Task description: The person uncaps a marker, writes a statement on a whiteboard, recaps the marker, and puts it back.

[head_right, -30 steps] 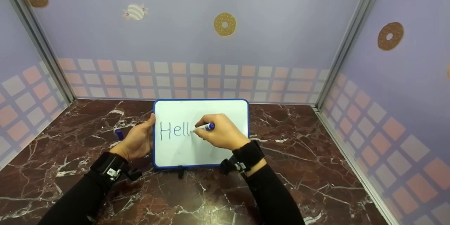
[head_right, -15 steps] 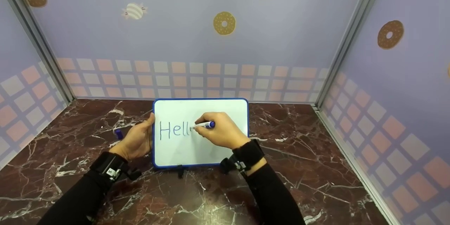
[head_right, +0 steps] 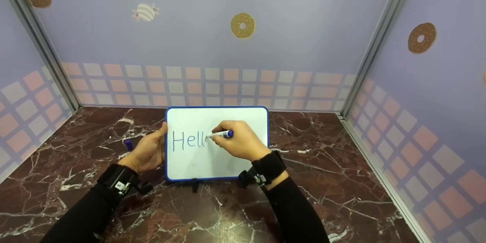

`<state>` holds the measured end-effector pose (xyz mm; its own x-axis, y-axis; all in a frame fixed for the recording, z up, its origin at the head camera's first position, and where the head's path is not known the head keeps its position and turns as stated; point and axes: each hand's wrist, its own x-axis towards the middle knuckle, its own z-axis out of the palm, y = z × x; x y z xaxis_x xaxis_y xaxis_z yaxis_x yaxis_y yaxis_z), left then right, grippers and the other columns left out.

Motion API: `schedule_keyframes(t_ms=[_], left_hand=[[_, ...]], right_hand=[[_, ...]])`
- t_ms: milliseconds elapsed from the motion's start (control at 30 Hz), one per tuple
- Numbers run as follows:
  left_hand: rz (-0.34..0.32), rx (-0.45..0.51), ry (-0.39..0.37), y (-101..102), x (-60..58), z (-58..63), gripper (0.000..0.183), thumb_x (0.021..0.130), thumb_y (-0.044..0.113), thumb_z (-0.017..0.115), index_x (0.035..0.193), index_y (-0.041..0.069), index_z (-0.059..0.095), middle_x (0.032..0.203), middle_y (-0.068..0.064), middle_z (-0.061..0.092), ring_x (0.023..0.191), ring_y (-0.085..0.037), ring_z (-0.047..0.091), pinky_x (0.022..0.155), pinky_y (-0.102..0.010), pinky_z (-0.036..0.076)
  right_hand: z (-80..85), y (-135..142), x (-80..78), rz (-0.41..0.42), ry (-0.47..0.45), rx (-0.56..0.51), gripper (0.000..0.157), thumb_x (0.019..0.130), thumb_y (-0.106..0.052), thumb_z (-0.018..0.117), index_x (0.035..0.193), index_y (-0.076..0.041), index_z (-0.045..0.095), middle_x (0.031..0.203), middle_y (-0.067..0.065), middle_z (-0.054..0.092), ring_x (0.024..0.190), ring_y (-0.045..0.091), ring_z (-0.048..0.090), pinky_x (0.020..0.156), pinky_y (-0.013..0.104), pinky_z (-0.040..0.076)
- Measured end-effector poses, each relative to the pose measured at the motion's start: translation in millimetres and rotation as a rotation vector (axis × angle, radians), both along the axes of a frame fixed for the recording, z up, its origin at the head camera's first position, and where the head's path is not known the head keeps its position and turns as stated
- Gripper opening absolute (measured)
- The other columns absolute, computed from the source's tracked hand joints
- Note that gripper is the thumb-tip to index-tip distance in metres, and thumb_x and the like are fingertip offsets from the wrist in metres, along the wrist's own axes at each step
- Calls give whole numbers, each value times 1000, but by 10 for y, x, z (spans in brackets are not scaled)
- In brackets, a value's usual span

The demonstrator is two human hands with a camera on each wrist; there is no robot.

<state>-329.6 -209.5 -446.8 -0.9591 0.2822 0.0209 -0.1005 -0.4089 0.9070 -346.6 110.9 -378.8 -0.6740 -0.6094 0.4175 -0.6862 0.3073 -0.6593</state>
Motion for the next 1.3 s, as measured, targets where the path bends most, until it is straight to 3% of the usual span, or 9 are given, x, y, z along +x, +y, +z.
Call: schedule_keyframes(t_ms=[400, 633, 867, 1100, 1300], left_hand=[[4, -4, 1, -15, -5, -14, 58, 119, 53, 38, 144, 8, 65, 129, -9, 79, 115, -26, 77, 98, -44, 65], [12, -6, 5, -9, 14, -3, 59, 119, 54, 40, 143, 7, 66, 128, -9, 79, 114, -25, 77, 97, -43, 65], [18, -1, 1, 0, 21, -1, 56, 119, 53, 40, 142, 9, 67, 128, -8, 80, 115, -25, 77, 98, -43, 65], [23, 1, -9, 2, 30, -5, 56, 119, 53, 40, 141, 9, 67, 128, -9, 79, 115, -26, 77, 98, -44, 65], [2, -1, 7, 4, 24, 5, 58, 118, 54, 40, 145, 9, 64, 129, -9, 79, 116, -27, 77, 97, -46, 65]], right_hand=[[26, 14, 16, -15, -12, -9, 14, 106, -14, 78, 116, -6, 83, 109, 5, 83, 81, 17, 78, 68, 26, 58], [15, 20, 2, -26, -12, -3, 14, 105, -12, 79, 117, -4, 83, 106, 6, 83, 80, 23, 79, 62, 23, 51], [18, 28, 9, -37, -12, -1, 12, 104, -10, 78, 115, -4, 82, 108, 8, 83, 80, 25, 79, 65, 24, 54], [18, 23, 15, -27, -46, -14, 11, 104, -9, 78, 112, -2, 81, 107, 12, 82, 81, 24, 79, 69, 24, 59], [35, 38, 34, -33, -71, -5, 12, 104, -10, 77, 111, -2, 81, 106, 11, 82, 79, 20, 77, 65, 23, 55]])
